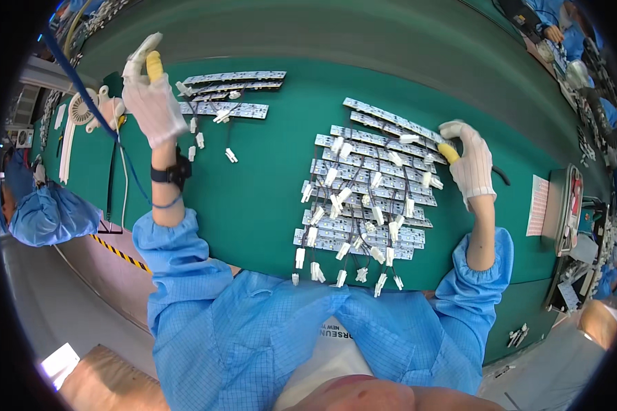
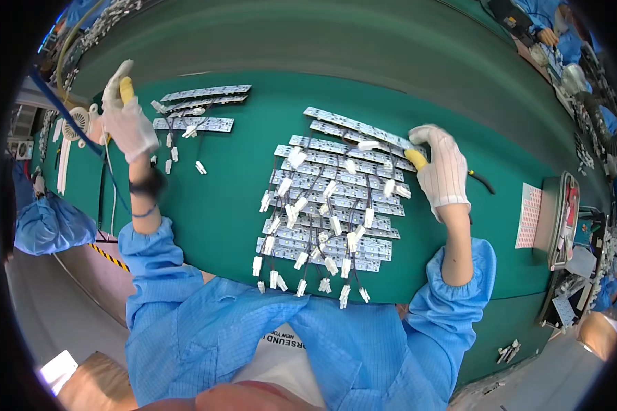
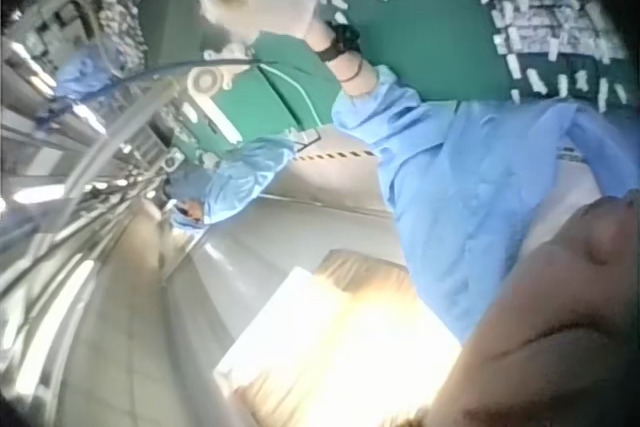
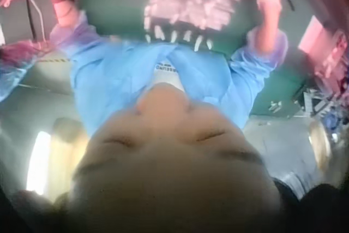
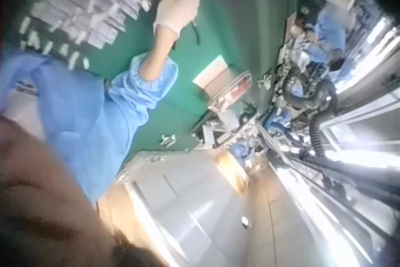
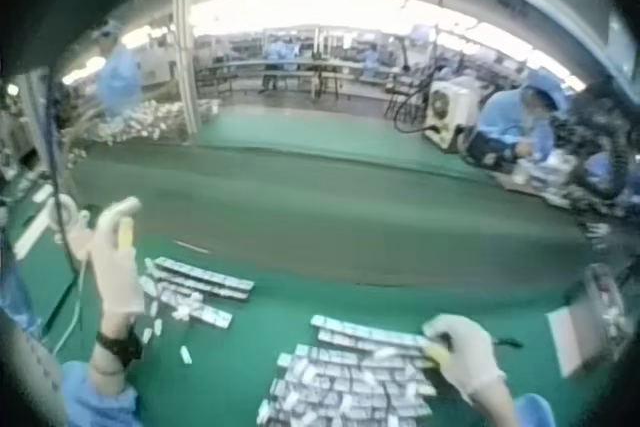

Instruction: Assembling small electronic components onto circuit board strips at a manual assembly station.

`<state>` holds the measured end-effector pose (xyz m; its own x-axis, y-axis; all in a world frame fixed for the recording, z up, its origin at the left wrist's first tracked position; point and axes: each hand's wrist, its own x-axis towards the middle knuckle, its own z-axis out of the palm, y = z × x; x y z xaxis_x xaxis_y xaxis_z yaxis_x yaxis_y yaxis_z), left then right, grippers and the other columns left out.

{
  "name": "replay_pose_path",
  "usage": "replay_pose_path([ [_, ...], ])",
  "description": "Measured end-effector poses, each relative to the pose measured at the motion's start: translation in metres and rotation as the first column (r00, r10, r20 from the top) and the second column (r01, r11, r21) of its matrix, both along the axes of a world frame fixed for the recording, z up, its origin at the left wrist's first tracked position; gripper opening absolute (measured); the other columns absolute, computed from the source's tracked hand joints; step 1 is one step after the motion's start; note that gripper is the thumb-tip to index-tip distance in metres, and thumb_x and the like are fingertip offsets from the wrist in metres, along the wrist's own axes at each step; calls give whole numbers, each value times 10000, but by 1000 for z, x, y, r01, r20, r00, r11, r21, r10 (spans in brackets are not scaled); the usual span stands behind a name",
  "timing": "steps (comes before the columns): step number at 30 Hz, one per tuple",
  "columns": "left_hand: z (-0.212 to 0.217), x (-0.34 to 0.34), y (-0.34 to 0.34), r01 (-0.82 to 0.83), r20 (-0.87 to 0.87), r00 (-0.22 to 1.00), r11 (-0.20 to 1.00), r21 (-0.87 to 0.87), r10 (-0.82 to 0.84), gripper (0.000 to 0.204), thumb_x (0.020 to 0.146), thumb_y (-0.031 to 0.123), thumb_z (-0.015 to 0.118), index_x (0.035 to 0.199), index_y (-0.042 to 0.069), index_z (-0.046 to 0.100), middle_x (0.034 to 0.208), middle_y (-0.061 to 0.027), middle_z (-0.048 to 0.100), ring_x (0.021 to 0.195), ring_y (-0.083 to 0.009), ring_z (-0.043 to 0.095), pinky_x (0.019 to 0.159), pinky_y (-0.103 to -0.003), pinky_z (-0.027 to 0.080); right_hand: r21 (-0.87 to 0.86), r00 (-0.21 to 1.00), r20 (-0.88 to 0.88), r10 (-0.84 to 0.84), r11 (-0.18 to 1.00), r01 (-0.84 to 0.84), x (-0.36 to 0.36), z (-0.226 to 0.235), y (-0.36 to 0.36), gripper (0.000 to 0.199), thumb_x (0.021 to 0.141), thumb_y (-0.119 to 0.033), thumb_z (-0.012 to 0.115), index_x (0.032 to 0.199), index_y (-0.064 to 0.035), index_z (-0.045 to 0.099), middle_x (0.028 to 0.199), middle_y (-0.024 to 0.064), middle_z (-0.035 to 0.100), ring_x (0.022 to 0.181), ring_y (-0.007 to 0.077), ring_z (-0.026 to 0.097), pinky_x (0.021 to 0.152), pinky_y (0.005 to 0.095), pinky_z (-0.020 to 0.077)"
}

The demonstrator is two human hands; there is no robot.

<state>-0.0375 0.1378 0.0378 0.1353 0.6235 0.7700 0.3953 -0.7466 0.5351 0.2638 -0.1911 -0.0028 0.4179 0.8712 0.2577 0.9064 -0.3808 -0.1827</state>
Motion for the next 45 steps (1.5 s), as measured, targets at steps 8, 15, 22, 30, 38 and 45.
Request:
replay_pose_path([
  [8,-15,41,-126,860,558,391,73,-506,-732,686,933,552,406,1354,12,385,1176,-147,587,1187,-230,500,1037,-376,349,665,408,-736,541,692,280,-46,35,-10,244,780,-65,723,922,-34,527,1105,170,589,997,215,586,782,326,546],
  [15,-22,39,-126,811,554,444,53,-583,-704,529,823,272,682,1233,-8,497,1241,-184,563,915,-212,647,834,-306,516,626,387,-748,539,767,142,-45,29,-4,384,783,-116,731,1077,-35,497,1186,133,525,1093,195,534,737,251,555],
  [22,-24,30,-119,711,117,595,453,-538,-795,408,762,271,721,1086,36,640,1085,-120,648,894,-197,630,754,-288,510,422,284,-896,343,856,299,-54,42,-4,491,885,-291,627,1240,16,481,1085,112,588,998,170,597,765,258,569],
  [30,-22,29,-120,791,432,489,177,-586,-758,672,733,409,724,1204,-33,537,1191,-156,602,986,-163,609,844,-281,494,421,439,-852,284,871,254,-51,45,-11,266,938,-220,557,1064,14,543,892,65,600,610,124,623,535,195,490],
  [38,-19,30,-115,714,75,607,502,-488,-791,574,722,463,695,1061,3,634,1100,-150,649,929,-182,638,805,-272,493,385,416,-872,260,888,253,-53,52,-6,388,903,-310,587,1126,0,522,777,31,584,513,68,534,471,177,401],
  [45,-17,26,-115,718,36,603,522,-460,-797,584,720,479,695,1059,7,638,1074,-142,657,890,-173,636,789,-273,493,358,413,-885,216,883,304,-58,56,-5,332,899,-257,566,1105,1,530,710,36,584,478,49,477,449,171,357],
])
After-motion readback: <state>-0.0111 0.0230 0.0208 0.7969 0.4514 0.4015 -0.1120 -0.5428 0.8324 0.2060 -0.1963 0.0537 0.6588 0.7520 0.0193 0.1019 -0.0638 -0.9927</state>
